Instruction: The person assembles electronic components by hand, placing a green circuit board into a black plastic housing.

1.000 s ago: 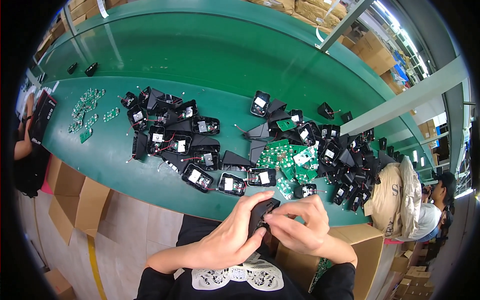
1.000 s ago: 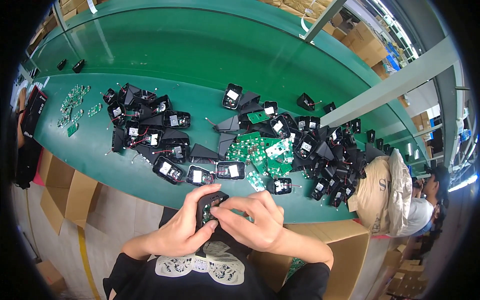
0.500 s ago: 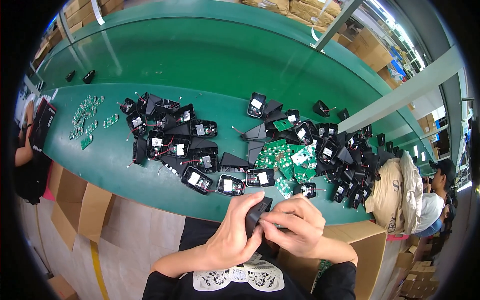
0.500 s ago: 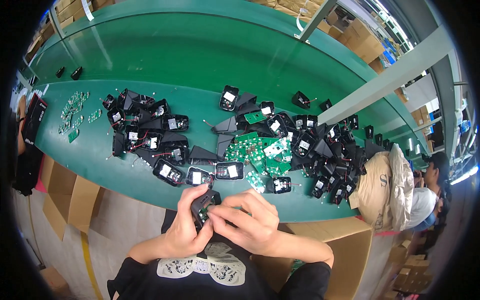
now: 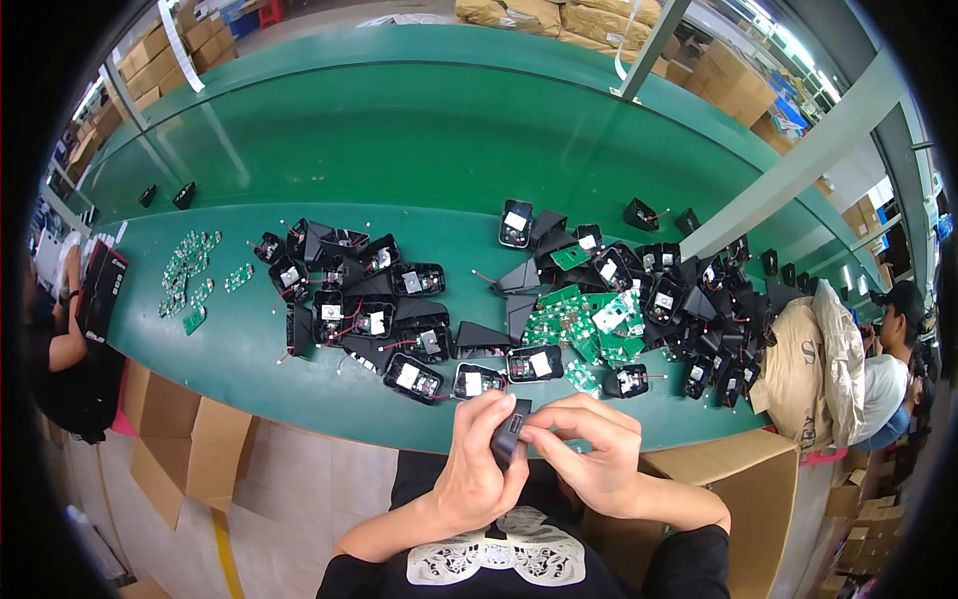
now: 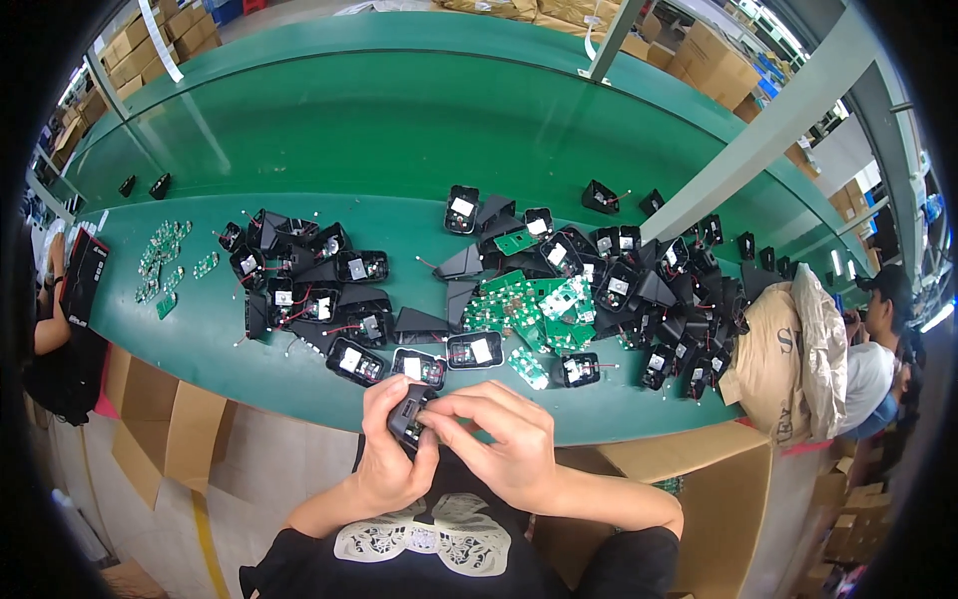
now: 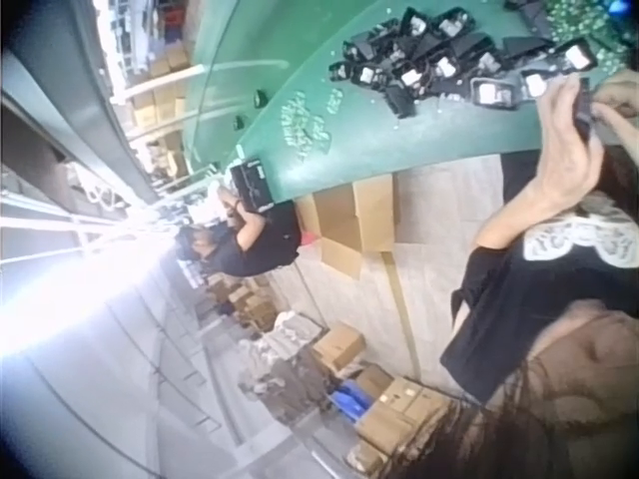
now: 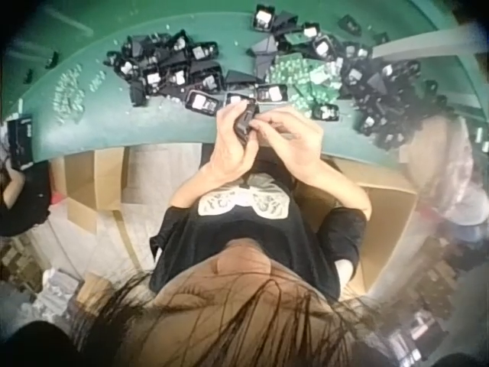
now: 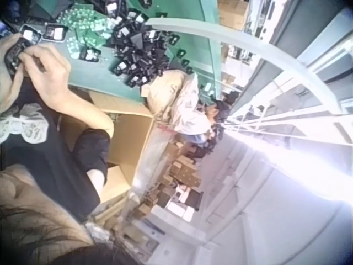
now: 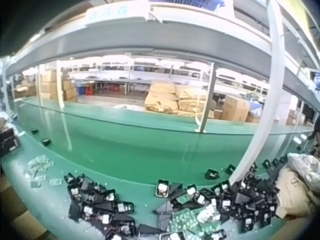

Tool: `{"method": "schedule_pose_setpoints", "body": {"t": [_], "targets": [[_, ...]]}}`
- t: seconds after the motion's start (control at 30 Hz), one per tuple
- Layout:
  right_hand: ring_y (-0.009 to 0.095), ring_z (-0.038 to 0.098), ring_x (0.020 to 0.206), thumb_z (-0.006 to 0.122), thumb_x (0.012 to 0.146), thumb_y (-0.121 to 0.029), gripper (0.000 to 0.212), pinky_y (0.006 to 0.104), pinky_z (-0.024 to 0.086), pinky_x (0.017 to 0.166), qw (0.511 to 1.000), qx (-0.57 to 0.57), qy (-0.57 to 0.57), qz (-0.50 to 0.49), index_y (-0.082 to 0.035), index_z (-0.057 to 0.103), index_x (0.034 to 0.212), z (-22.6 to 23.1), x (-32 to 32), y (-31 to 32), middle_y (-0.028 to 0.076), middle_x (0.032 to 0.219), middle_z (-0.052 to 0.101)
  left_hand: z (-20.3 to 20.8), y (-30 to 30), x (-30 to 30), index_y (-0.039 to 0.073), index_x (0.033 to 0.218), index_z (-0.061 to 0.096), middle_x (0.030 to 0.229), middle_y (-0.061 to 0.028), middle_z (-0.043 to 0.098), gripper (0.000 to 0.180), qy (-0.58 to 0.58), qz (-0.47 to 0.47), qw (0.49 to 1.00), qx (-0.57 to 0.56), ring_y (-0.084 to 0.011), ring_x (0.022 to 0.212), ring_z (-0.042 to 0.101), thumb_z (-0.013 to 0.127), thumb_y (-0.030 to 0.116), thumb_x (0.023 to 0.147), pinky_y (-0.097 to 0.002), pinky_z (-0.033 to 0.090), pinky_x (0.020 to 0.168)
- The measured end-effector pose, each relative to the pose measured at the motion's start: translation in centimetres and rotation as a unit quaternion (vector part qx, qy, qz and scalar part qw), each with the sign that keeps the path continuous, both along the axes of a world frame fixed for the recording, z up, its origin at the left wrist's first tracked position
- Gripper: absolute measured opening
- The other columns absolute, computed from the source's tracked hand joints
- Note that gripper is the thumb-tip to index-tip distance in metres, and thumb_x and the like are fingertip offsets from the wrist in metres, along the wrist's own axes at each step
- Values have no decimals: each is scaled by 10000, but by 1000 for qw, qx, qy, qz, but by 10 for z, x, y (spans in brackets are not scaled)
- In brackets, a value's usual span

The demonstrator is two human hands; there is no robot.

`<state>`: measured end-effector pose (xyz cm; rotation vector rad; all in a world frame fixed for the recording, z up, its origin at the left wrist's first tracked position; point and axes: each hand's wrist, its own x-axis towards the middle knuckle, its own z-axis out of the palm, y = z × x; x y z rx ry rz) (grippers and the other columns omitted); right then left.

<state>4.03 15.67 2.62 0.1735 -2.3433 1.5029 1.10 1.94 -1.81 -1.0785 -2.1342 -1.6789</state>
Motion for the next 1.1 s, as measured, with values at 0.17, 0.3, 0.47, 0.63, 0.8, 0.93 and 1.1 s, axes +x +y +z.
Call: {"method": "schedule_pose_setpoints", "body": {"t": [0.17, 0.3, 0.47, 0.63, 0.8, 0.93, 1.1], "targets": [[168, 556, 680, 689, 656, 20, 165, 234, 457, 464, 998, 52, 30, 11, -6, 635, 809, 0, -6, -8, 54, 774, 607, -4, -4, 3, -40, 1244, 209, 1114, -251, 373, 637, -36, 21, 999, 10, -356, 966, 459, 558, -81, 713, -403, 388, 844], [177, 510, 642, 706, 612, -30, 216, 251, 394, 495, 965, 239, 109, -22, -71, 656, 818, 2, -7, -14, 14, 742, 590, 1, -13, -1, -56, 1280, 149, 1156, -230, 354, 624, -138, -20, 990, 6, -312, 1036, 443, 521, -20, 781, -400, 351, 908], [138, 521, 622, 690, 663, -72, 237, 228, 415, 460, 960, 264, 41, 86, -106, 672, 897, 18, -27, 5, -1, 793, 593, 2, -30, -20, 22, 1329, 103, 1209, -165, 331, 552, -397, -185, 891, 120, -213, 1056, 443, 422, 54, 880, -336, 460, 798], [167, 551, 603, 677, 669, -2, 224, 270, 436, 525, 979, 187, 53, 66, -44, 673, 889, 25, -35, 20, 45, 736, 610, 3, -28, -36, 78, 1319, 170, 1143, -181, 437, 515, -469, -195, 844, 172, -251, 955, 524, 440, 145, 886, -397, 525, 694], [167, 559, 606, 666, 655, 34, 226, 266, 441, 515, 969, 241, 52, -25, -39, 671, 869, 12, -44, 45, 55, 739, 612, 10, -37, -107, 48, 1259, 321, 996, -104, 454, 495, -504, -204, 830, 127, -223, 925, 538, 516, 269, 861, -406, 550, 600], [151, 561, 591, 652, 688, 44, 205, 258, 447, 507, 974, 218, -23, -61, -26, 666, 880, 3, -46, 70, 75, 742, 608, 16, -61, -291, -28, 1257, 360, 1153, -137, 482, 548, -359, 75, 929, 41, -219, 993, 520, 461, 343, 866, -341, 525, 667], [200, 587, 645, 658, 715, -55, 162, 289, 479, 514, 939, 332, -46, -76, -71, 667, 876, -22, -51, 75, 53, 775, 608, -89, -185, -475, 62, 918, 641, 926, -190, 625, 371, -146, 353, 799, -463, -339, 929, 573, 420, 324, 775, -429, 332, 873]]}}
